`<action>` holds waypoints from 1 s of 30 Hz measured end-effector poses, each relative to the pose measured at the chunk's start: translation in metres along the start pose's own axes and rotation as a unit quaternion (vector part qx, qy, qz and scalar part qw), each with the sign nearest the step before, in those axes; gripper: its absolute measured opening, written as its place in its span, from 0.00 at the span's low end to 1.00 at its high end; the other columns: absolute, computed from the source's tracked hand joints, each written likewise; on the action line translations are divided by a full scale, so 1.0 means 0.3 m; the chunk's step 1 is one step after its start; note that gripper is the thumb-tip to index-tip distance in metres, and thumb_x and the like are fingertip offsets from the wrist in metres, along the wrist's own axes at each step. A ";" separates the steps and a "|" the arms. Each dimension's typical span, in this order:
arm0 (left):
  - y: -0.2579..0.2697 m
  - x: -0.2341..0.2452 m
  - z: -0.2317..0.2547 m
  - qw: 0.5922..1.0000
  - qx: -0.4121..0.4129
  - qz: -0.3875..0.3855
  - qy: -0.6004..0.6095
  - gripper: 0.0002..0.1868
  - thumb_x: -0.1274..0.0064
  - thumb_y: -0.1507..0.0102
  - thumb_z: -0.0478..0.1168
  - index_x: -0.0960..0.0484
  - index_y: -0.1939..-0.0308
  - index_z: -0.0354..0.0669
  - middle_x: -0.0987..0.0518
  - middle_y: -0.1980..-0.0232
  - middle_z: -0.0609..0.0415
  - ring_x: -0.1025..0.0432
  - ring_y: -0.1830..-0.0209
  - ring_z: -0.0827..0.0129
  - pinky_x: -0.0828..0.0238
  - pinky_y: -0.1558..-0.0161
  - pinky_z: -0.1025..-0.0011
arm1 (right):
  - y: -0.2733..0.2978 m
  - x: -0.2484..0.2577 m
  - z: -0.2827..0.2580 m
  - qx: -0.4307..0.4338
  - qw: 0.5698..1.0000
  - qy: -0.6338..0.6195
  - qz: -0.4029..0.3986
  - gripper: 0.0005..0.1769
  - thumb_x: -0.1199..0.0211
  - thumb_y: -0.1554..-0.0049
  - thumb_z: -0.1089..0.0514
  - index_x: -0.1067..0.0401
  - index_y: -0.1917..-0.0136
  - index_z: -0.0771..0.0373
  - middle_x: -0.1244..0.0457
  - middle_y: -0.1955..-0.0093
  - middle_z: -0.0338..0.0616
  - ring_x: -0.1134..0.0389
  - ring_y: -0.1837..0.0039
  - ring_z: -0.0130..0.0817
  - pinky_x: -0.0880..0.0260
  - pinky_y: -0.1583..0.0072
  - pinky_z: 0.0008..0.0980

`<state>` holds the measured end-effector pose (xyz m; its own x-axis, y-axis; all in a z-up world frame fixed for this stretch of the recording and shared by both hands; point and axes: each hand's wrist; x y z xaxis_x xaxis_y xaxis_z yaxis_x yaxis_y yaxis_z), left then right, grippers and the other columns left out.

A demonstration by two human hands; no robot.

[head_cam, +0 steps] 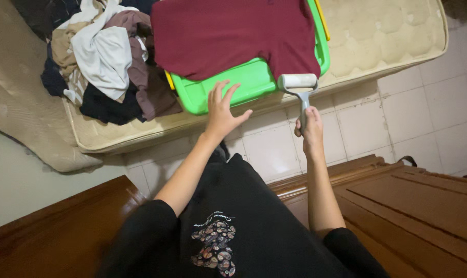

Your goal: The person lays a maroon shirt on a green plastic lid and uses a lint roller to remove lint from the fabric. They roll the tool across the shirt's surface, then fold the shirt and continue rolling the lint roller over the folded garment.

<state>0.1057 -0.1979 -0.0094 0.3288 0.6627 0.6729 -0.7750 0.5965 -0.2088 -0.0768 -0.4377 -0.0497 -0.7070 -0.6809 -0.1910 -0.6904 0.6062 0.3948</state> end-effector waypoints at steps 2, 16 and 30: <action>-0.048 -0.023 0.015 0.999 -0.014 0.015 -0.042 0.47 0.28 0.48 0.56 0.30 0.29 0.48 0.41 0.25 0.40 0.54 0.20 0.36 0.62 0.24 0.35 | -0.033 0.004 -0.025 0.006 1.000 0.016 -0.018 0.12 0.50 0.31 0.48 0.38 0.48 0.58 0.44 0.70 0.38 0.47 0.72 0.26 0.48 0.70 0.26; -0.357 -0.416 -0.098 0.988 0.045 -0.039 -0.146 0.60 0.40 0.46 0.75 0.43 0.22 0.43 0.55 0.18 0.36 0.67 0.18 0.31 0.73 0.26 0.26 | -0.392 -0.075 -0.189 -0.010 0.994 0.026 -0.109 0.12 0.47 0.31 0.48 0.40 0.50 0.57 0.43 0.68 0.38 0.47 0.73 0.24 0.48 0.70 0.27; -0.354 -0.405 -0.059 0.973 0.109 -0.116 -0.169 0.62 0.47 0.43 0.77 0.51 0.18 0.45 0.60 0.16 0.36 0.70 0.17 0.35 0.75 0.26 0.27 | -0.434 -0.028 -0.146 -0.129 0.981 0.090 -0.114 0.10 0.48 0.32 0.48 0.38 0.51 0.55 0.49 0.73 0.32 0.55 0.77 0.18 0.58 0.75 0.23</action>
<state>0.1577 -0.3339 -0.0815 0.3413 0.3133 0.8862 -0.8095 0.5771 0.1078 0.0257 -0.5288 -0.0602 -0.4838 -0.8625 -0.1483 -0.7497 0.3210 0.5787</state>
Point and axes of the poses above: each hand's wrist, its own y-axis away from the middle knuckle, its own x-axis out of the back of the hand, z = x × y
